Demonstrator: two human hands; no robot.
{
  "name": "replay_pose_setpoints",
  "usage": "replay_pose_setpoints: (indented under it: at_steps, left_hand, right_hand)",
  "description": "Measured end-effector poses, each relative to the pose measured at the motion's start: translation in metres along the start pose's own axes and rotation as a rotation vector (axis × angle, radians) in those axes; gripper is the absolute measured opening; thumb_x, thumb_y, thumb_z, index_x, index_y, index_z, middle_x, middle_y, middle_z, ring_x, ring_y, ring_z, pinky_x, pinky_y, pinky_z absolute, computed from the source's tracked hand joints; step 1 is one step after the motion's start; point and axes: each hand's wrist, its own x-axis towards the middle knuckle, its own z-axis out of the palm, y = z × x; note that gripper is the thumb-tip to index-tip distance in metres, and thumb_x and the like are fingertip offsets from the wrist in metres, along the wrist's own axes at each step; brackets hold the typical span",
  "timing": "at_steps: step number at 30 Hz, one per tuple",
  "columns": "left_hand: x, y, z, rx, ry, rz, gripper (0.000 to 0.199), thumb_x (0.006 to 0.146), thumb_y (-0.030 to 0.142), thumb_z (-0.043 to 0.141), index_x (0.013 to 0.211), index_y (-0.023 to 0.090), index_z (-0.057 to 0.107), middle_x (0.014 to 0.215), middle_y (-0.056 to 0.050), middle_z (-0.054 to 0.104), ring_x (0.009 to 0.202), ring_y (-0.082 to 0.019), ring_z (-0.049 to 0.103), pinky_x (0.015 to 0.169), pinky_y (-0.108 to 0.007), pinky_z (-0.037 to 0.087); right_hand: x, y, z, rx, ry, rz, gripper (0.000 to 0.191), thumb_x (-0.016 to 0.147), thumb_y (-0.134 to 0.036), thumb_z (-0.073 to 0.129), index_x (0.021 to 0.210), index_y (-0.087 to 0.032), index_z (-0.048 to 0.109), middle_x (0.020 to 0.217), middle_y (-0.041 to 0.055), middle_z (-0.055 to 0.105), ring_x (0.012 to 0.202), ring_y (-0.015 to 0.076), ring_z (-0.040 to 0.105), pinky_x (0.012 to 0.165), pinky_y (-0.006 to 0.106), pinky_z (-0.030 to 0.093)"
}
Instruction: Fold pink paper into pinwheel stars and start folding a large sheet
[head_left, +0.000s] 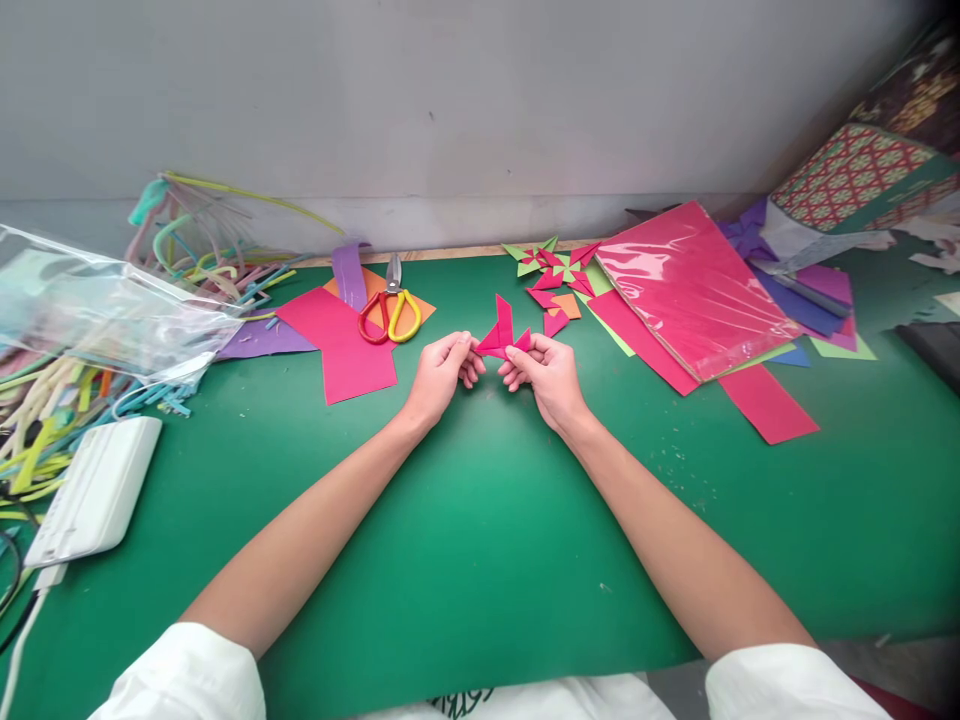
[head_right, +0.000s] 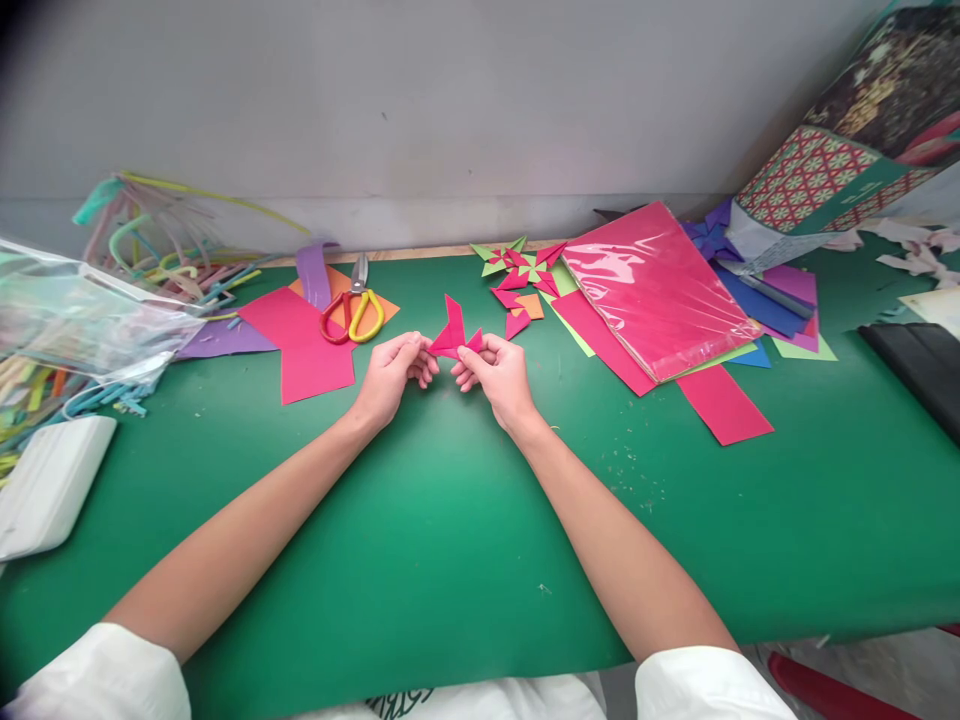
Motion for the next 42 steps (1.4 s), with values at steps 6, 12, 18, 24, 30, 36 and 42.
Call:
replay_pose_setpoints:
  at_steps: [6, 12, 18, 24, 30, 36, 42]
  left_hand:
    - [0.0001, -0.0023, -0.0001, 0.153, -0.039, 0.020, 0.034, 0.087, 0.051, 0.076, 0.090, 0.018, 0.069, 0.068, 0.000, 0.068, 0.056, -0.011, 0.057, 0.054, -0.022, 0.048]
    - [0.0007, -0.0026, -0.0010, 0.140, -0.059, 0.019, 0.034, 0.088, 0.051, 0.075, 0.089, 0.017, 0.070, 0.069, -0.001, 0.069, 0.056, -0.011, 0.058, 0.055, -0.023, 0.049]
    - [-0.0002, 0.0007, -0.0001, 0.099, -0.062, 0.004, 0.035, 0.090, 0.050, 0.073, 0.087, 0.016, 0.071, 0.069, -0.003, 0.071, 0.055, -0.011, 0.057, 0.054, -0.023, 0.049]
    - [0.0001, 0.0017, 0.0006, 0.091, -0.053, 0.006, 0.036, 0.089, 0.051, 0.073, 0.086, 0.015, 0.073, 0.072, -0.005, 0.074, 0.055, -0.011, 0.058, 0.053, -0.024, 0.049]
    - [0.0008, -0.0029, -0.0001, 0.089, -0.051, 0.013, 0.038, 0.089, 0.052, 0.073, 0.087, 0.015, 0.074, 0.074, -0.006, 0.075, 0.055, -0.011, 0.059, 0.052, -0.023, 0.049]
    - [0.0010, -0.0031, -0.0007, 0.102, -0.066, 0.026, 0.036, 0.092, 0.051, 0.070, 0.088, 0.015, 0.072, 0.075, -0.005, 0.075, 0.056, -0.011, 0.059, 0.053, -0.023, 0.049]
    - [-0.0003, 0.0003, -0.0015, 0.162, -0.124, 0.022, 0.035, 0.089, 0.051, 0.074, 0.093, 0.017, 0.073, 0.075, -0.003, 0.073, 0.058, -0.012, 0.059, 0.056, -0.024, 0.050]
  right_hand:
    - [0.0004, 0.0014, -0.0007, 0.013, -0.005, -0.010, 0.033, 0.081, -0.048, 0.084, 0.082, -0.019, 0.068, 0.068, 0.0025, 0.075, 0.054, 0.0134, 0.066, 0.050, 0.023, 0.055]
    - [0.0005, 0.0007, -0.0001, 0.001, 0.006, 0.002, 0.034, 0.080, -0.049, 0.084, 0.082, -0.019, 0.068, 0.069, 0.0025, 0.075, 0.053, 0.0130, 0.066, 0.050, 0.023, 0.055]
    - [0.0000, -0.0023, 0.0000, 0.027, 0.015, 0.007, 0.033, 0.080, -0.046, 0.085, 0.080, -0.019, 0.066, 0.068, 0.0024, 0.075, 0.053, 0.0128, 0.066, 0.049, 0.022, 0.054]
    - [-0.0001, -0.0028, -0.0009, 0.030, 0.020, 0.026, 0.035, 0.078, -0.047, 0.086, 0.079, -0.019, 0.065, 0.067, 0.0020, 0.074, 0.052, 0.0129, 0.066, 0.048, 0.022, 0.054]
    - [0.0005, -0.0021, -0.0007, 0.032, 0.029, 0.025, 0.036, 0.077, -0.048, 0.086, 0.078, -0.020, 0.065, 0.067, 0.0025, 0.074, 0.052, 0.0132, 0.065, 0.047, 0.023, 0.053]
    - [0.0000, -0.0026, 0.0000, 0.041, 0.025, 0.015, 0.032, 0.079, -0.044, 0.086, 0.078, -0.019, 0.065, 0.066, 0.0025, 0.074, 0.051, 0.0130, 0.065, 0.046, 0.022, 0.053]
    - [-0.0013, -0.0029, 0.0022, -0.011, -0.006, 0.000, 0.031, 0.079, -0.045, 0.085, 0.082, -0.019, 0.068, 0.066, 0.0015, 0.074, 0.052, 0.0129, 0.066, 0.048, 0.022, 0.054]
